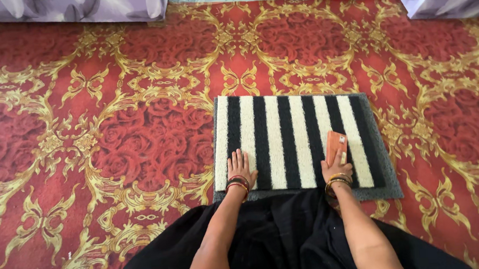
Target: The person wipes and brushes two floor mats one at a time using a small orange brush, flipping one mat over to reveal a chalk drawing of feet on its underside.
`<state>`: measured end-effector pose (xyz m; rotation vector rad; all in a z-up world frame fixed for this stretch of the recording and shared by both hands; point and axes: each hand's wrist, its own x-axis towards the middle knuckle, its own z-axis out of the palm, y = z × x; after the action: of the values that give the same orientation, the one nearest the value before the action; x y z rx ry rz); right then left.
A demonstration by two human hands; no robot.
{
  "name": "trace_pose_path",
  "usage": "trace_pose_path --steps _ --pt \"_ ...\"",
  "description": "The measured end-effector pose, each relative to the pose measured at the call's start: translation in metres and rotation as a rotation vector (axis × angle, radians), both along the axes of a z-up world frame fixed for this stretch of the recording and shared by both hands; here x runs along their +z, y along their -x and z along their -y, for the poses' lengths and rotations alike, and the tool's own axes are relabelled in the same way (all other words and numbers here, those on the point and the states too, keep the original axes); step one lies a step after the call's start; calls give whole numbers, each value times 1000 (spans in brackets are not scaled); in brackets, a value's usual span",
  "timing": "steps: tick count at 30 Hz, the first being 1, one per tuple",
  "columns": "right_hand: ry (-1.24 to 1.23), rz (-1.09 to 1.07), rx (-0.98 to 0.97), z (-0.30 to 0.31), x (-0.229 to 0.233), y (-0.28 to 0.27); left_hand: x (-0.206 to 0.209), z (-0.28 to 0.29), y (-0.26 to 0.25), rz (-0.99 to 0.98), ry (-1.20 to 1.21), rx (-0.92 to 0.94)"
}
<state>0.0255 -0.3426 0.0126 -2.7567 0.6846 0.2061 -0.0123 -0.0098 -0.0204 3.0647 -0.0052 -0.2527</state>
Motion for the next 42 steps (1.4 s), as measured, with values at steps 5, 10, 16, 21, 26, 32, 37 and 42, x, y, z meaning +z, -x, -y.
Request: trace_pose_path --steps 5,10,16,21,26,32,37,42 --pt "-74 -78 -21 -5 -21 12 10 5 2 -26 9 22" --pt "-86 -46 127 9 -31 22 1 0 -6 19 -45 -79" --pt "-122 -326 112 17 11 5 -6 2 -7 93 34 -93" --pt "-155 -405 195 28 4 -33 5 7 -9 69 58 -110" --pt "-60 -445 509 47 -51 -82 15 12 -15 3 72 -272" --pt "119 -600 618 52 -25 -78 46 20 -11 -217 -10 -357" --pt "157 -596 616 54 2 -48 56 29 -17 -287 17 -330" --pt "260 -561 727 45 12 -27 49 32 -16 -273 16 -317"
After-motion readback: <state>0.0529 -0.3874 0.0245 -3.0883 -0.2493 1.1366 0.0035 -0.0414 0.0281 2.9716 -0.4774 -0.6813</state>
